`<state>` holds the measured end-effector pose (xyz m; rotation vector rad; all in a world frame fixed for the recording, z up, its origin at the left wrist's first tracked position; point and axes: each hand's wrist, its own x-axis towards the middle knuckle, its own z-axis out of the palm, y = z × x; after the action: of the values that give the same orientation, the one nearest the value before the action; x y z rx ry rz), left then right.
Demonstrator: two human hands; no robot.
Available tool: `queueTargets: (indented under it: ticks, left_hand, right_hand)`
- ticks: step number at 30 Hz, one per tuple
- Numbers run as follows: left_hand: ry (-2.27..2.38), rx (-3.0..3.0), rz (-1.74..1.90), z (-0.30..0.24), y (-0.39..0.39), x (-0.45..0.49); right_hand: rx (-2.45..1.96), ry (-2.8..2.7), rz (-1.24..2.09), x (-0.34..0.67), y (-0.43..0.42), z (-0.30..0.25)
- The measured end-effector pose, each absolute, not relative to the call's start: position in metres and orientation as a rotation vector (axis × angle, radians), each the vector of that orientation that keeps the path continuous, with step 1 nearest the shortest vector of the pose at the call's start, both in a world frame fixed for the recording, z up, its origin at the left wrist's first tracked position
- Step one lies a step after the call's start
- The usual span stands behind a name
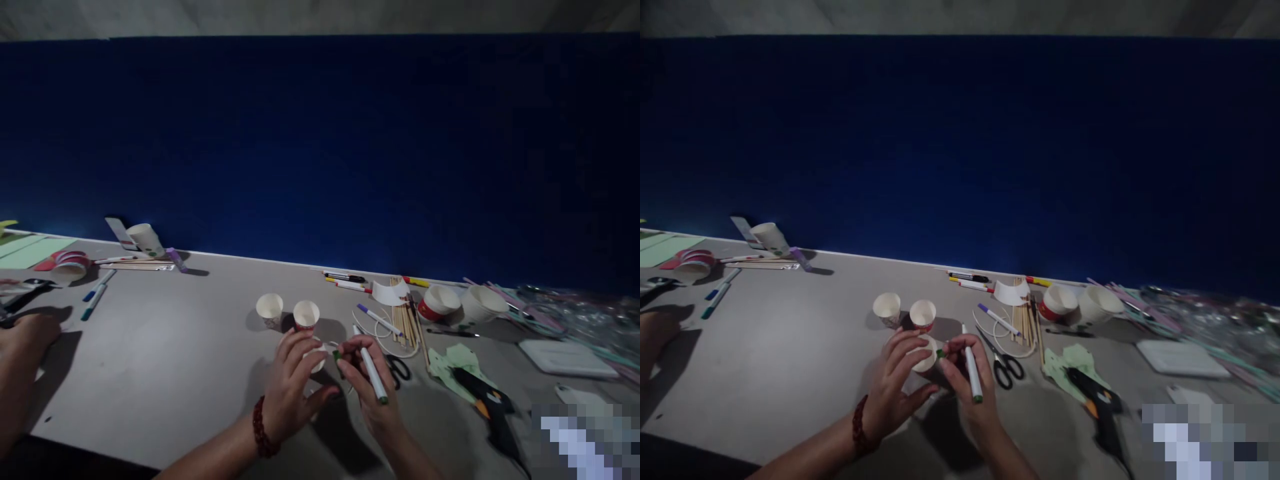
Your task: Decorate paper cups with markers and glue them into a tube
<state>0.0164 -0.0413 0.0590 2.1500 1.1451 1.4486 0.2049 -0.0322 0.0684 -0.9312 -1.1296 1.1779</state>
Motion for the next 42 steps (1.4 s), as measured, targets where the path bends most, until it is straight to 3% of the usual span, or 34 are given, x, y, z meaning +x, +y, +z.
queueTargets:
  ticks: [9,15,26,35,42]
  left_hand:
    - [0.989,2.362,1.478,0.074,-0.026,0.029]
    - [1.01,2.074,1.506,0.09,-0.002,0.023]
    - [0.9,1.946,1.39,0.095,0.006,0.023]
    - [0.775,2.151,1.344,0.102,0.005,0.023]
    - [0.667,2.433,1.512,0.104,0.003,0.026]
  right_hand:
    - [-0.918,-1.075,1.175,0.191,-0.034,0.063]
    - [-0.877,-1.173,1.039,0.222,-0.02,0.082]
    - [-0.824,-0.977,1.248,0.212,-0.017,0.089]
    - [-0.886,-0.944,1.345,0.205,-0.013,0.084]
    - [-0.961,-0.866,1.265,0.191,-0.017,0.081]
